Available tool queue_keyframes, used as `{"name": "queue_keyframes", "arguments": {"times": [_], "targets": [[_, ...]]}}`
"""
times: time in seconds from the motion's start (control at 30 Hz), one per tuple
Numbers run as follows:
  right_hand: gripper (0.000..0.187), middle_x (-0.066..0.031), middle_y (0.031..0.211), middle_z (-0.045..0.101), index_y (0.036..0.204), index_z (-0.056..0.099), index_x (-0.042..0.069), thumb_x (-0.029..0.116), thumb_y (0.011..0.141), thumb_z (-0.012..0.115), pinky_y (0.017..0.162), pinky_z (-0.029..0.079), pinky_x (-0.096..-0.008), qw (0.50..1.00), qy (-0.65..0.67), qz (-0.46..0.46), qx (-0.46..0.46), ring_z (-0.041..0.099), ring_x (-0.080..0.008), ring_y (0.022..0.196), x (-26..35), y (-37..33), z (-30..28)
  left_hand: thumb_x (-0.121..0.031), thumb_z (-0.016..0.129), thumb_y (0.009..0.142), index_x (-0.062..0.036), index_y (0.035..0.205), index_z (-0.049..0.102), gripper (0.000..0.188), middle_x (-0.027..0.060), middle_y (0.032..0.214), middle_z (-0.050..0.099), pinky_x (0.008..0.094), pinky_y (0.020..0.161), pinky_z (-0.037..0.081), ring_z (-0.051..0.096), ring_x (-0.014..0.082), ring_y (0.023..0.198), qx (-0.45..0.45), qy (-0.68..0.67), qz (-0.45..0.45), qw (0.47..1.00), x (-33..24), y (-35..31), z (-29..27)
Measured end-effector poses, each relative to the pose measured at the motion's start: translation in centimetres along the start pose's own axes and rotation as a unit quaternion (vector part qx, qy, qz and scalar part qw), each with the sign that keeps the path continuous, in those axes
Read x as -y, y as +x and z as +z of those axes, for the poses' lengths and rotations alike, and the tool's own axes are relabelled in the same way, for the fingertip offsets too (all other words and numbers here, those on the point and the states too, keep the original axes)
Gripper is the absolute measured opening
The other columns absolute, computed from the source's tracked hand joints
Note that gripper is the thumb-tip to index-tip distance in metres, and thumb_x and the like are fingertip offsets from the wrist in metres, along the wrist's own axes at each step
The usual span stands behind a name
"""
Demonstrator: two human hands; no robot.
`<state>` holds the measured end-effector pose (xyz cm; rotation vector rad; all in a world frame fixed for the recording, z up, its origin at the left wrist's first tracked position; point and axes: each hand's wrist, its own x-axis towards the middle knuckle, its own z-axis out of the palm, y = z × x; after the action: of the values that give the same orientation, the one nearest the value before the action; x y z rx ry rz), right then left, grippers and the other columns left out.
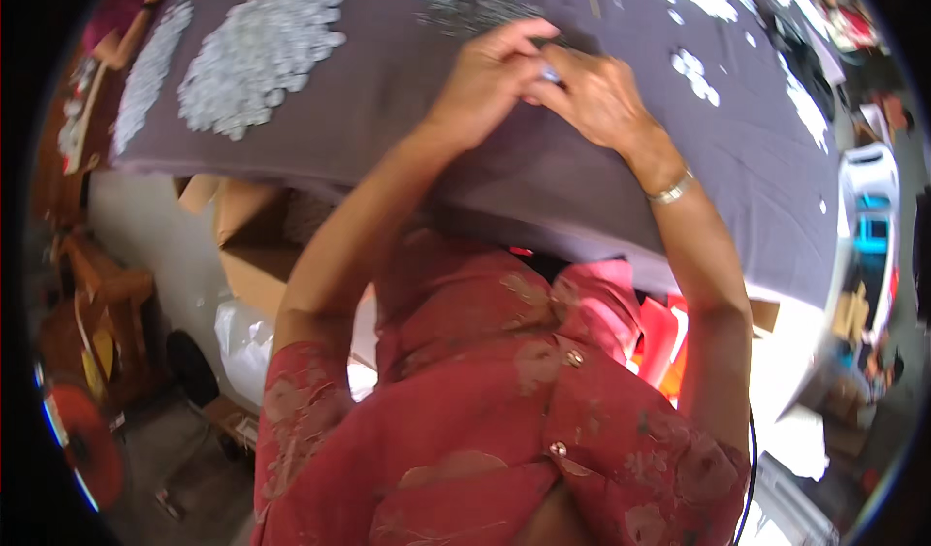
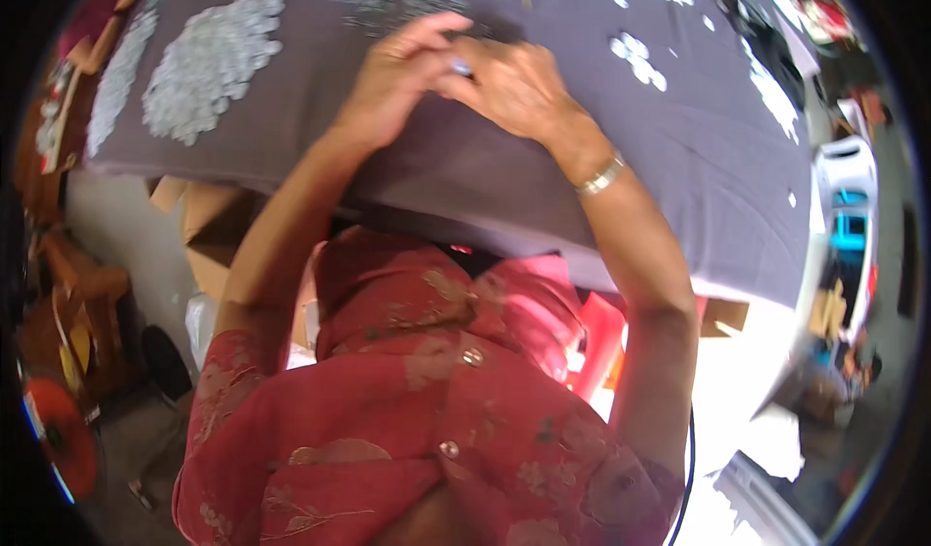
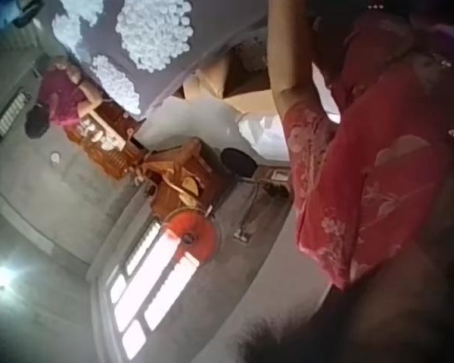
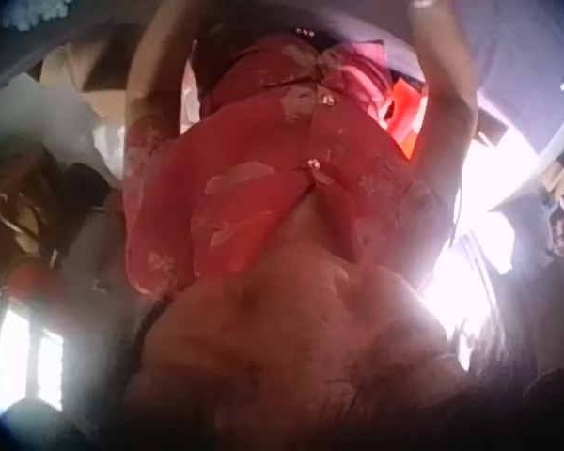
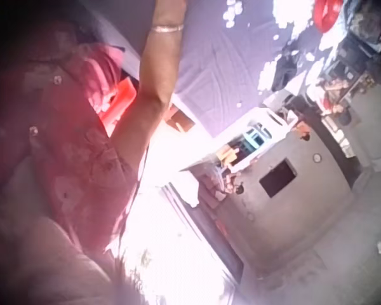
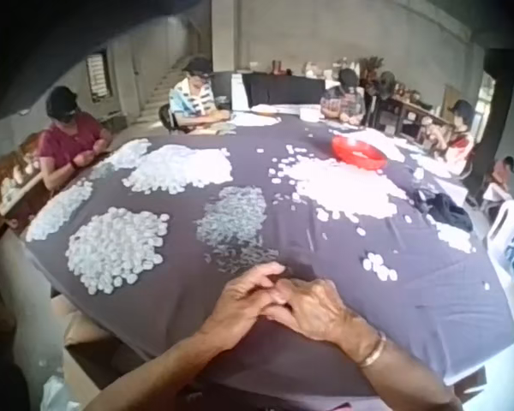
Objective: Assembling small white plastic buttons or components using a thin needle or wire on a workspace table.
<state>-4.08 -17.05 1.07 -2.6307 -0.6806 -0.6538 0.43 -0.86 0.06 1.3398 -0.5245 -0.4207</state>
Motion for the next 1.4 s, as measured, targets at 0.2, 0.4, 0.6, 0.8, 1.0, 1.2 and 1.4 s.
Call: {"name": "queue_keyframes", "arguments": {"times": [0.2, 0.4, 0.6, 0.8, 1.0, 1.2, 1.4], "targets": [[0.033, -0.0147, 0.061, 0.051, 0.075, 0.050, 0.002, 0.031, 0.083, 0.064, 0.050, 0.039, -0.0389, 0.991, 0.087, 0.104, 0.014, 0.048, -0.0336, 0.053, 0.2, -0.7, -0.9, -0.004, 0.058, 0.084, 0.0001, 0.105, 0.057, 0.021, 0.0054, 0.078, 0.059, 0.0229, 0.054, 0.047, 0.057, 0.0104, 0.063, -0.093, 0.099, 0.048, 0.990, 0.0, 1.2, -0.2], [0.040, -0.0124, 0.053, 0.042, 0.064, 0.042, 0.002, 0.026, 0.078, 0.070, 0.046, 0.036, -0.0381, 0.994, 0.052, 0.094, 0.027, 0.039, -0.0307, 0.048, 0.9, 0.1, -1.1, -0.010, 0.062, 0.082, -0.0007, 0.086, 0.066, 0.011, 0.0042, 0.072, 0.063, 0.0230, 0.054, 0.046, 0.057, 0.0080, 0.062, -0.176, 0.323, 0.131, 0.921, -2.4, 1.7, -7.0], [0.042, -0.0100, 0.050, 0.040, 0.062, 0.038, 0.004, 0.023, 0.075, 0.073, 0.044, 0.034, -0.0364, 0.991, 0.055, 0.116, 0.037, 0.036, -0.0278, 0.045, 0.8, 0.4, -1.2, -0.016, 0.059, 0.078, -0.0108, 0.079, 0.068, 0.011, 0.0113, 0.074, 0.066, 0.0356, 0.061, 0.049, 0.064, 0.0267, 0.068, -0.368, 0.489, 0.203, 0.764, -5.8, 3.0, -19.3], [0.042, -0.0102, 0.050, 0.039, 0.062, 0.037, 0.003, 0.021, 0.074, 0.073, 0.044, 0.034, -0.0363, 0.993, 0.063, 0.097, 0.011, 0.036, -0.0276, 0.045, 0.6, 0.3, -0.7, -0.022, 0.062, 0.075, -0.0177, 0.081, 0.071, 0.011, 0.0104, 0.078, 0.067, 0.0354, 0.067, 0.051, 0.065, 0.0281, 0.072, -0.440, 0.565, 0.105, 0.690, -6.4, 3.9, -28.9], [0.042, -0.0107, 0.050, 0.038, 0.062, 0.037, 0.003, 0.021, 0.074, 0.074, 0.044, 0.034, -0.0363, 0.993, 0.066, 0.095, 0.012, 0.035, -0.0278, 0.046, 0.6, 0.3, -0.9, -0.024, 0.063, 0.076, -0.0213, 0.083, 0.072, 0.012, 0.0084, 0.077, 0.068, 0.0351, 0.068, 0.051, 0.066, 0.0277, 0.074, -0.493, 0.542, 0.064, 0.678, -6.3, 3.2, -31.5], [0.042, -0.0104, 0.050, 0.035, 0.061, 0.035, 0.003, 0.020, 0.076, 0.071, 0.044, 0.032, -0.0353, 0.988, 0.064, 0.136, 0.034, 0.034, -0.0236, 0.044, -0.1, -0.1, -1.6, -0.015, 0.059, 0.078, -0.0038, 0.085, 0.070, 0.017, 0.0079, 0.067, 0.066, 0.0274, 0.063, 0.049, 0.063, 0.0139, 0.065, -0.478, 0.401, 0.172, 0.762, -7.3, 2.9, -27.6], [0.045, -0.0009, 0.049, 0.041, 0.063, 0.047, 0.003, 0.036, 0.094, 0.049, 0.040, 0.031, -0.0270, 0.921, 0.278, 0.244, -0.126, 0.037, -0.0097, 0.041, -3.0, 0.4, -4.7, -0.015, 0.059, 0.087, -0.0018, 0.096, 0.065, 0.018, 0.0022, 0.074, 0.062, 0.0182, 0.052, 0.038, 0.050, 0.0047, 0.061, -0.306, 0.254, 0.086, 0.913, -7.6, 0.0, -13.5]]}}
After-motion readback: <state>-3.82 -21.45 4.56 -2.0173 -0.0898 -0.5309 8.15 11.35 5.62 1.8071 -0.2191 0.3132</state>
